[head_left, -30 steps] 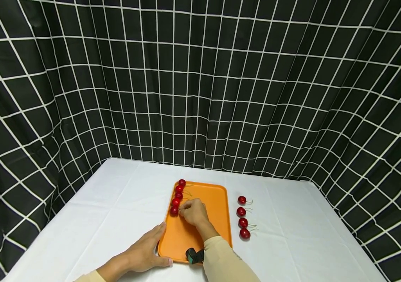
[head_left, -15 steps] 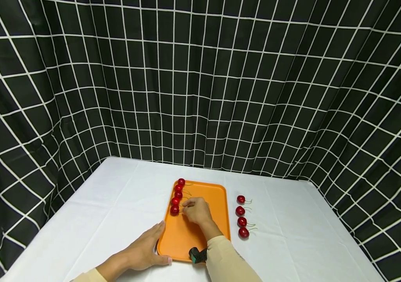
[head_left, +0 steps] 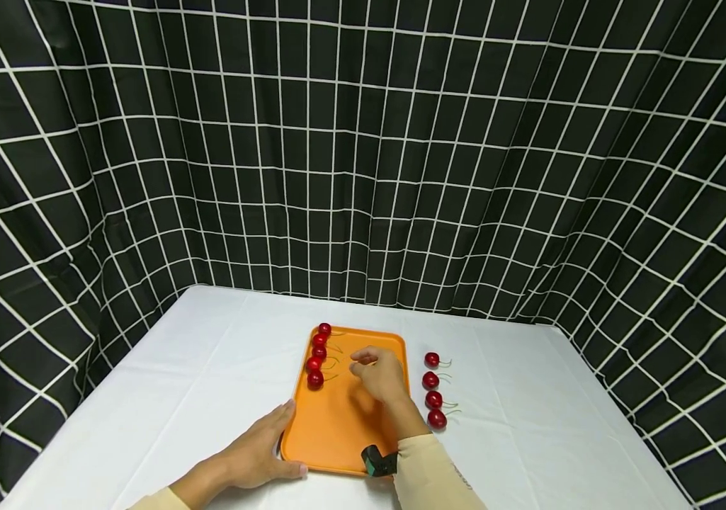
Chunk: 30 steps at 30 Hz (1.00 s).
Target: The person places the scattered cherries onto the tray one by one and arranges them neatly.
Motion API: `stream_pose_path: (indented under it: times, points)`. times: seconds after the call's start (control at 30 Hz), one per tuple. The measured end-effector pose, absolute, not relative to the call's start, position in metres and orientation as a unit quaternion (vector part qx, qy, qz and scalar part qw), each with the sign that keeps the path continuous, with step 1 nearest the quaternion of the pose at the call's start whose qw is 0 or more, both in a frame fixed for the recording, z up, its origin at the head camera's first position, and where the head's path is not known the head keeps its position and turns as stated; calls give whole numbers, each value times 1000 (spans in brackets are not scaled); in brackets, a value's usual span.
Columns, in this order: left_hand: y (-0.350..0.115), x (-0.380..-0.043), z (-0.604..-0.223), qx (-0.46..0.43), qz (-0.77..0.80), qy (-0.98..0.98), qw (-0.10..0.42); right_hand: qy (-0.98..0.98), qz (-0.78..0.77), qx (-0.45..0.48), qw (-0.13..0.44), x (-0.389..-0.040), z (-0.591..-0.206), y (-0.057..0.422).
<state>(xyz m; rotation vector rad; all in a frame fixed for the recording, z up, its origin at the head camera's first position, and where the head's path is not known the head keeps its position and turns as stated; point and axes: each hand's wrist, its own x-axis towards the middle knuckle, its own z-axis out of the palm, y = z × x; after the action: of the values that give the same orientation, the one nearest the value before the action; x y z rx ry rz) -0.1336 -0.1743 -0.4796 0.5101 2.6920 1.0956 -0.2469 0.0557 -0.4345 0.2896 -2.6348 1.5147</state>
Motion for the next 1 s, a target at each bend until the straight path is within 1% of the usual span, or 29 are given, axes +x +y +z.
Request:
stream_pose_path:
  times: [0.23, 0.5, 0.7, 1.0]
  points:
    - [-173, -133, -478, 172, 374, 906, 94, -828, 546, 98, 78, -235, -410, 82]
    - [-175, -134, -480, 169, 373, 908, 88, -803, 575, 117, 100, -216, -392, 106]
    - [-177, -134, -479, 163, 379, 907, 86, -800, 581, 103, 110, -211, -386, 123]
    - [-177, -134, -479, 165, 382, 905, 89, -795, 582, 75, 153, -207, -384, 168]
